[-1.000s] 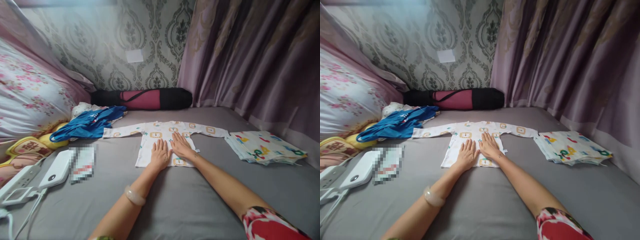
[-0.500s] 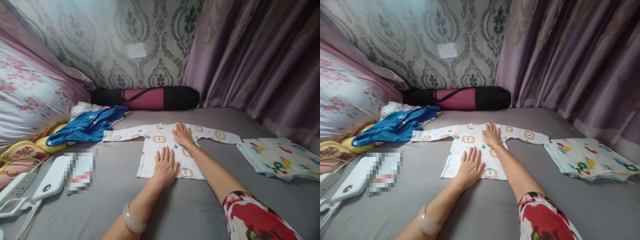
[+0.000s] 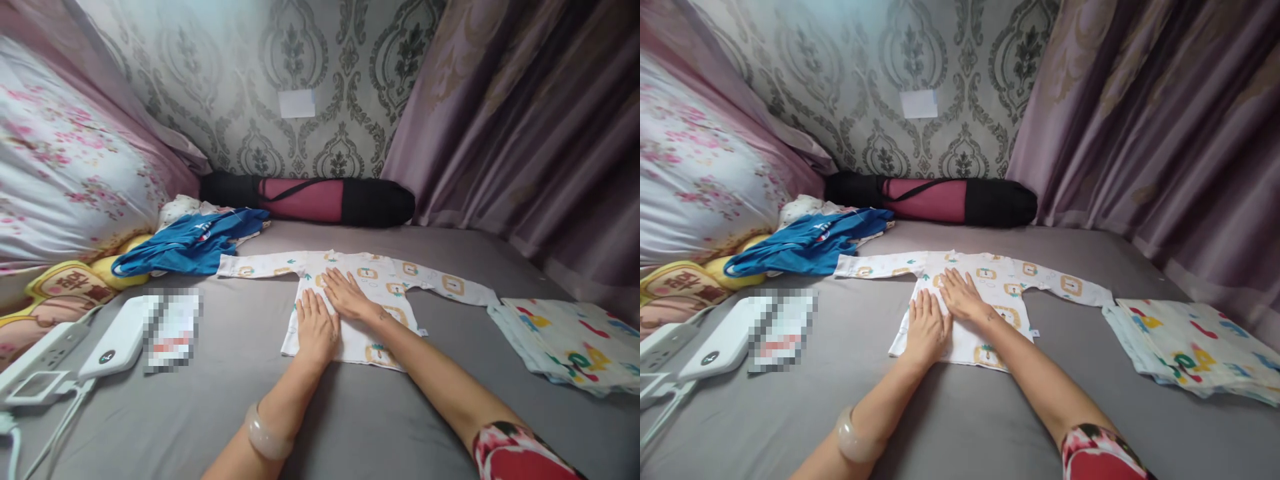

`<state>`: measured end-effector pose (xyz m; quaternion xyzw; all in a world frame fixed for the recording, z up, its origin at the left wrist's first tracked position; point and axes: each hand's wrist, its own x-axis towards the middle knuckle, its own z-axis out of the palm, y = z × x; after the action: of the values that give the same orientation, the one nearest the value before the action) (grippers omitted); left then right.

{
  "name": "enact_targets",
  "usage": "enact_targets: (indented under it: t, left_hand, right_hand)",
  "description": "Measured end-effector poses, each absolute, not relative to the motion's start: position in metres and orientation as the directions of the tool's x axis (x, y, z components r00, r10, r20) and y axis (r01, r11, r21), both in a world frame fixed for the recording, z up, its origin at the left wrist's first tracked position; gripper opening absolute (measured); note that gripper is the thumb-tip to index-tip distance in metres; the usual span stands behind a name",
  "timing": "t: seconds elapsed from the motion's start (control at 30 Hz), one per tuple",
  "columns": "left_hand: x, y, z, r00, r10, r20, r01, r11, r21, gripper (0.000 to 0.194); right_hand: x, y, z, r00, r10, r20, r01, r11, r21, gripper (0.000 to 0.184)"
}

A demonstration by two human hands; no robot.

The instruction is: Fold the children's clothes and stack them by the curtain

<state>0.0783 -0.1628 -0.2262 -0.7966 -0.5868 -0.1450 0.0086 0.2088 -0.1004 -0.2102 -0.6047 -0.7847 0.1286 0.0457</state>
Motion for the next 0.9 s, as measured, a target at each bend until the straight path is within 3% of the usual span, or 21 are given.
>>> enact_targets:
  t: [0.27, 0.67, 0.9]
  left_hand:
    - [0.085, -0.174, -0.240, 0.208, 0.959, 0.194, 0.961, -0.237, 0.141, 0.066]
    - [0.085, -0.175, -0.235, 0.206, 0.970, 0.129, 0.963, -0.224, 0.148, 0.066]
    - [0.082, -0.173, -0.223, 0.204, 0.977, 0.068, 0.960, -0.213, 0.183, 0.062]
  right_hand:
    - [0.200, -0.054, -0.217, -0.254, 0.966, -0.055, 0.941, 0.234, -0.246, 0.061]
    - [0.169, -0.004, -0.225, -0.032, 0.999, 0.008, 0.982, 0.033, -0.187, 0.058]
    - [0.175, -0.023, -0.218, -0.170, 0.985, 0.018, 0.955, 0.170, -0.243, 0.060]
